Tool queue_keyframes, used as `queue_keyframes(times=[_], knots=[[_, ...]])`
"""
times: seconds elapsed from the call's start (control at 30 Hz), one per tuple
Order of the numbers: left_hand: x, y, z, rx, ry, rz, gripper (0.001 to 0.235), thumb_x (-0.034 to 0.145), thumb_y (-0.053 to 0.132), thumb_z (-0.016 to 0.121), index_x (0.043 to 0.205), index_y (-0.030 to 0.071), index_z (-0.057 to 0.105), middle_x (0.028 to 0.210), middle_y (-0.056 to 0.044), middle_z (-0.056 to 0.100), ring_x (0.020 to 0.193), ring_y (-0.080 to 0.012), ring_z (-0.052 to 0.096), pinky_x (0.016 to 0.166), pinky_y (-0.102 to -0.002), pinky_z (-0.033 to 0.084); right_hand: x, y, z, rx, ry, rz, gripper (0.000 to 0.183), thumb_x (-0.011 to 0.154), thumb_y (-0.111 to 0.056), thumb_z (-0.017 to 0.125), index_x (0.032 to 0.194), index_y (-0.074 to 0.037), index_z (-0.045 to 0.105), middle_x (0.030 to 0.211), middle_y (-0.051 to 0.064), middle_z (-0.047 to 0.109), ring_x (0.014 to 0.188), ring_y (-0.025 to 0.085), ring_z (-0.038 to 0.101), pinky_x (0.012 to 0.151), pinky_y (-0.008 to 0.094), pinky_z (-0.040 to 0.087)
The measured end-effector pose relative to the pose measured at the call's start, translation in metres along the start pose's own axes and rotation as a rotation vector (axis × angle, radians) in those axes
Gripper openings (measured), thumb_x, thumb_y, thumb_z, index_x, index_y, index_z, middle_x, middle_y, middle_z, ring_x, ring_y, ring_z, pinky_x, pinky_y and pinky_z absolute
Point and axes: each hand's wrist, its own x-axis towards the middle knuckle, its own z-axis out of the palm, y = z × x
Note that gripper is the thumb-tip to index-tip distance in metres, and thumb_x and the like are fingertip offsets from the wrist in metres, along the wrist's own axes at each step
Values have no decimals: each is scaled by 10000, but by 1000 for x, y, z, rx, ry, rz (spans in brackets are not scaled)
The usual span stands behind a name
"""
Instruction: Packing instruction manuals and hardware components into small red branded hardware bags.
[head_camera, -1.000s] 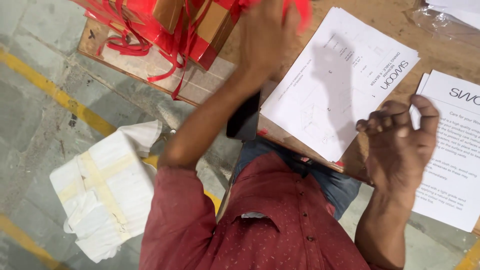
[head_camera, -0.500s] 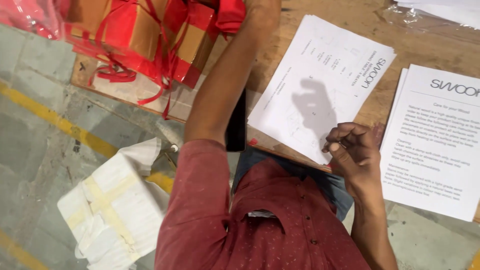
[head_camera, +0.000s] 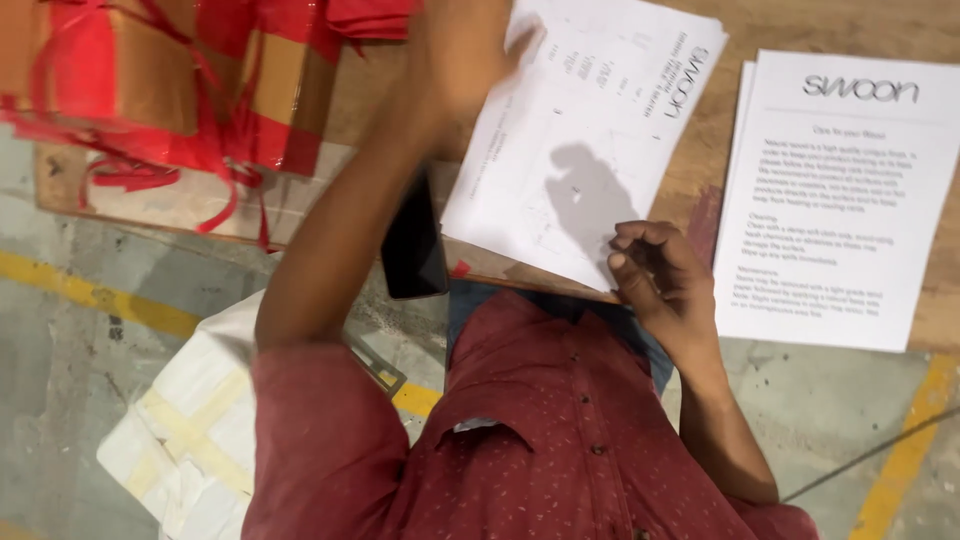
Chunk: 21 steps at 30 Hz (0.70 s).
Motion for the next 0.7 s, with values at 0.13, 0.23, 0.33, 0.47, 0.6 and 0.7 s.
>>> queue_keyframes(times=[0.13,0.23,0.33,0.47,0.6,0.7], knots=[[-66,104,51,-125,-167,45,699,862,378,764,1366,-35,511,1311,-224,576,1045,-340,595,790,-454,581,-11,7,-17,-128,163,-3,241,1030,39,639,1269,12,632,1154,43,611,1009,114,619,832,242,555],[-83,157,61,-293,-262,-31,816,747,346,809,1376,-79,508,1301,-243,544,1025,-346,581,726,-409,604,-19,8,-26,-105,222,-6,213,1046,30,623,1258,17,632,1125,43,654,977,111,657,854,235,564],[-74,162,111,-327,-144,-134,688,818,304,805,1312,-98,546,1158,-224,547,891,-270,596,633,-346,590,-28,10,-34,-105,262,-31,181,1061,24,621,1242,27,636,1105,46,673,974,111,670,870,235,571],[-23,154,122,-222,-115,-232,601,904,336,817,1197,-129,571,1033,-239,587,490,-170,576,331,-273,482,-39,15,-41,-105,337,-88,145,1086,25,644,1228,43,664,1098,43,656,957,95,621,843,218,527],[-15,138,147,-195,-80,-214,556,849,275,813,1161,-127,588,981,-250,618,467,-154,602,289,-200,443,-43,16,-46,-101,367,-82,140,1081,21,642,1217,44,668,1094,44,669,1002,97,637,876,221,535],[-17,136,143,-355,-107,-329,408,872,238,791,1091,-60,619,968,-195,649,572,-169,676,379,-218,539,-44,21,-52,-109,378,-46,136,1073,8,645,1203,36,672,1075,39,677,975,91,633,850,217,532]])
